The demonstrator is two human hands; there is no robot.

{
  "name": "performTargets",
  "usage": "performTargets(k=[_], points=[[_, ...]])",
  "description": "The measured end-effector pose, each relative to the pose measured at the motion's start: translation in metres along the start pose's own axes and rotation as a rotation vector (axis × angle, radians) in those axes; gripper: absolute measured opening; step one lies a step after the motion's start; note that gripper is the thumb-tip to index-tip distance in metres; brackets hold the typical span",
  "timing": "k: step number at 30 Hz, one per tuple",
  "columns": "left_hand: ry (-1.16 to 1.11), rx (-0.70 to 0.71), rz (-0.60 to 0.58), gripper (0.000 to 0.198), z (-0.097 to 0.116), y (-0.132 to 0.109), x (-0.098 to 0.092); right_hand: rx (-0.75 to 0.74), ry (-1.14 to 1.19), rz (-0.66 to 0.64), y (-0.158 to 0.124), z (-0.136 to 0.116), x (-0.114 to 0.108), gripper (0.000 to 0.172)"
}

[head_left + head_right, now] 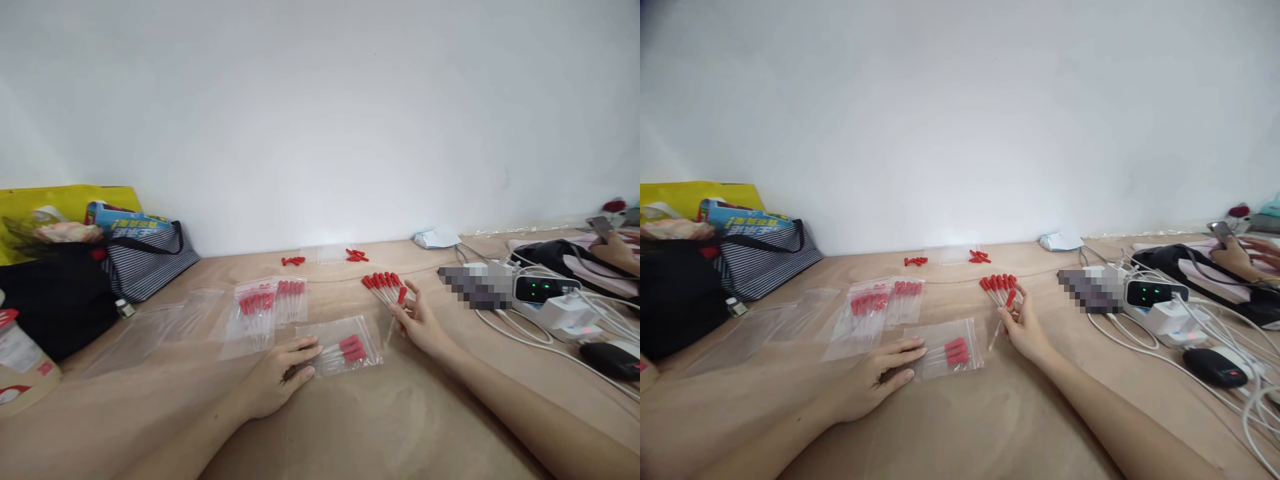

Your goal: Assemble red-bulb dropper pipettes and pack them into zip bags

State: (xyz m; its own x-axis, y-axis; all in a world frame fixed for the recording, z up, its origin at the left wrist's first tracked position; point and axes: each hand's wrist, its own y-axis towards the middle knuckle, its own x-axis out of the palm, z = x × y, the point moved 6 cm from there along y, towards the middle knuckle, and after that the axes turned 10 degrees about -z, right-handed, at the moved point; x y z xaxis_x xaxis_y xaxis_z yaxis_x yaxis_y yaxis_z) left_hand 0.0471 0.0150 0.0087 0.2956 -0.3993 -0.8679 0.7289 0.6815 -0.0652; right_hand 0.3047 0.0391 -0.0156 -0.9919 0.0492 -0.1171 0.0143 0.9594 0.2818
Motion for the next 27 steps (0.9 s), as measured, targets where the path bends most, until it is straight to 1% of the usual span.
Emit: performTargets(k=[3, 5, 7, 11, 15, 17, 21, 23, 25, 27], points=[[-0.012, 0.016, 0.013, 0.035, -0.001, 0.000, 0.001, 0.062, 0.114, 0.069, -0.003, 0.003, 0.004, 0.066], [-0.011, 0.025, 0.017, 0.035, -0.002, 0.000, 0.001, 0.087, 0.161, 0.095, -0.001, 0.004, 0.009, 0.065], [0.000, 0.030, 0.014, 0.035, -0.003, 0.000, 0.002, 0.101, 0.210, 0.100, 0.001, 0.006, 0.014, 0.061], [0.017, 0.037, 0.015, 0.035, -0.002, 0.000, 0.003, 0.127, 0.322, 0.053, 0.001, 0.008, 0.025, 0.050], [0.025, 0.013, 0.021, 0.038, -0.001, -0.001, 0.003, 0.161, 0.410, -0.039, -0.004, 0.005, 0.040, 0.049], [0.022, -0.004, 0.024, 0.041, 0.000, -0.001, 0.002, 0.172, 0.393, -0.098, -0.006, 0.003, 0.047, 0.047], [0.019, -0.012, 0.014, 0.044, 0.001, -0.001, 0.001, 0.194, 0.238, -0.236, -0.009, 0.001, 0.056, 0.038], [0.027, -0.011, 0.010, 0.045, 0.001, -0.001, 0.001, 0.214, 0.202, -0.288, -0.009, 0.002, 0.058, 0.035], [0.031, -0.006, 0.009, 0.044, 0.001, -0.001, 0.001, 0.243, 0.190, -0.274, -0.008, 0.003, 0.058, 0.034], [0.031, -0.001, 0.015, 0.044, 0.001, -0.001, 0.001, 0.267, 0.166, -0.212, -0.005, 0.004, 0.056, 0.035]])
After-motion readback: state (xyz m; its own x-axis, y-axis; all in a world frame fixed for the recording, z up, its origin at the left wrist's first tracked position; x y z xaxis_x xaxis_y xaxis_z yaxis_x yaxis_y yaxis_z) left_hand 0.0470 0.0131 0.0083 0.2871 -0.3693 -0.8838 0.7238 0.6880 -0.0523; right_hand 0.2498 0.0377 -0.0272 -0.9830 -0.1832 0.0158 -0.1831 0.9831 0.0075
